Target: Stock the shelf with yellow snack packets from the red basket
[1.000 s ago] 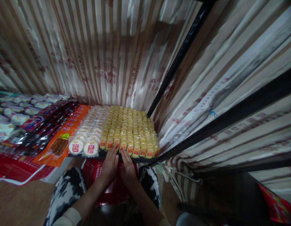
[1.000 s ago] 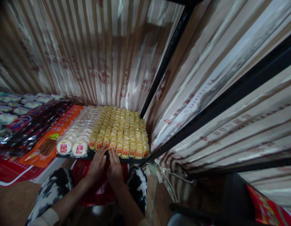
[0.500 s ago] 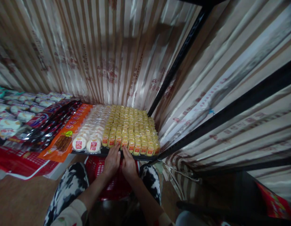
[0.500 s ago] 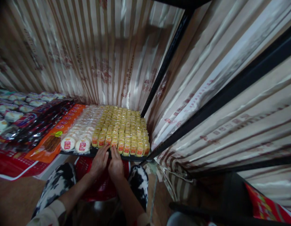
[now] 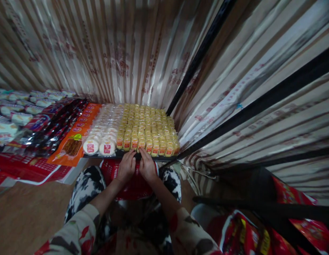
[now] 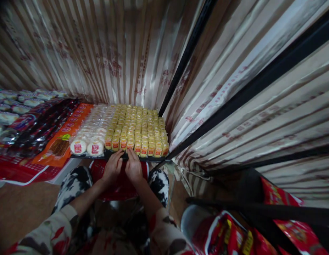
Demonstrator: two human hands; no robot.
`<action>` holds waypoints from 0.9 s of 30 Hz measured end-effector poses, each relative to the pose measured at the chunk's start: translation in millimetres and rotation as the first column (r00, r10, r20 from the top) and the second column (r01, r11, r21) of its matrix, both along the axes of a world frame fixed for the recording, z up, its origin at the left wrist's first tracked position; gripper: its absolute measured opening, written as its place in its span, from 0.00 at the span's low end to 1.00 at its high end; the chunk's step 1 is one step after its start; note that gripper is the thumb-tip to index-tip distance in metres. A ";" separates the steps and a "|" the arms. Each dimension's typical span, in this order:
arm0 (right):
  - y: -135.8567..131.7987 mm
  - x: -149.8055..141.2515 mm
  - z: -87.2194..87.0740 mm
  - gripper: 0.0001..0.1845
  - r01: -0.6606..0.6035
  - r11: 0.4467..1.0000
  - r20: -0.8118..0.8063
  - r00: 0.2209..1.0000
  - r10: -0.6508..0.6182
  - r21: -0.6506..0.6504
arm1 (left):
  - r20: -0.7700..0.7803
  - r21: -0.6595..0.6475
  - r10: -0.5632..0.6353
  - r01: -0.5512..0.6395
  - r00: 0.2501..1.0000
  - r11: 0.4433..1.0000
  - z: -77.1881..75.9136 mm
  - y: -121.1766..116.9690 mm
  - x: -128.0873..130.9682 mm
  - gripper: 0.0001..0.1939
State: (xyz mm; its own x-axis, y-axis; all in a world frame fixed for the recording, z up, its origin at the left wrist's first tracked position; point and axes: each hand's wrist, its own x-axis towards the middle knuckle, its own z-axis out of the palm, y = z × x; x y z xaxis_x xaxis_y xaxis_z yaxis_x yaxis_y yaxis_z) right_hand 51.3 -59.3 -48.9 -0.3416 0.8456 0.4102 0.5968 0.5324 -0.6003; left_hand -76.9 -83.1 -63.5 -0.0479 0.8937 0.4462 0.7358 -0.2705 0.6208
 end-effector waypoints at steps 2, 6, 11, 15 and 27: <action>-0.4 2.3 2.0 0.31 -0.002 1.000 -0.003 1.000 0.002 -0.001 | 0.035 -0.014 -0.012 0.013 0.999 1.000 -4.3 -9.4 -3.9 0.17; -7.0 4.6 -0.6 0.29 -0.041 0.999 -0.031 0.999 0.041 -0.006 | 0.159 -0.211 0.029 0.006 0.987 0.977 -25.6 -31.8 -10.4 0.16; -32.3 3.7 -30.4 0.24 -0.036 0.985 -0.019 0.999 0.033 -0.170 | 0.166 -0.612 0.328 -0.164 0.930 0.774 -63.1 -49.3 -21.8 0.14; -54.3 4.1 -63.3 0.19 -0.016 0.921 0.116 0.991 0.066 -0.389 | 0.131 -0.731 0.438 -0.212 0.889 0.649 -81.4 -51.1 -36.7 0.11; -42.2 23.3 -38.0 0.17 0.090 0.942 -0.097 0.987 -0.128 -0.324 | 0.219 -0.291 0.348 -0.279 0.912 0.915 -20.8 -33.0 -36.7 0.12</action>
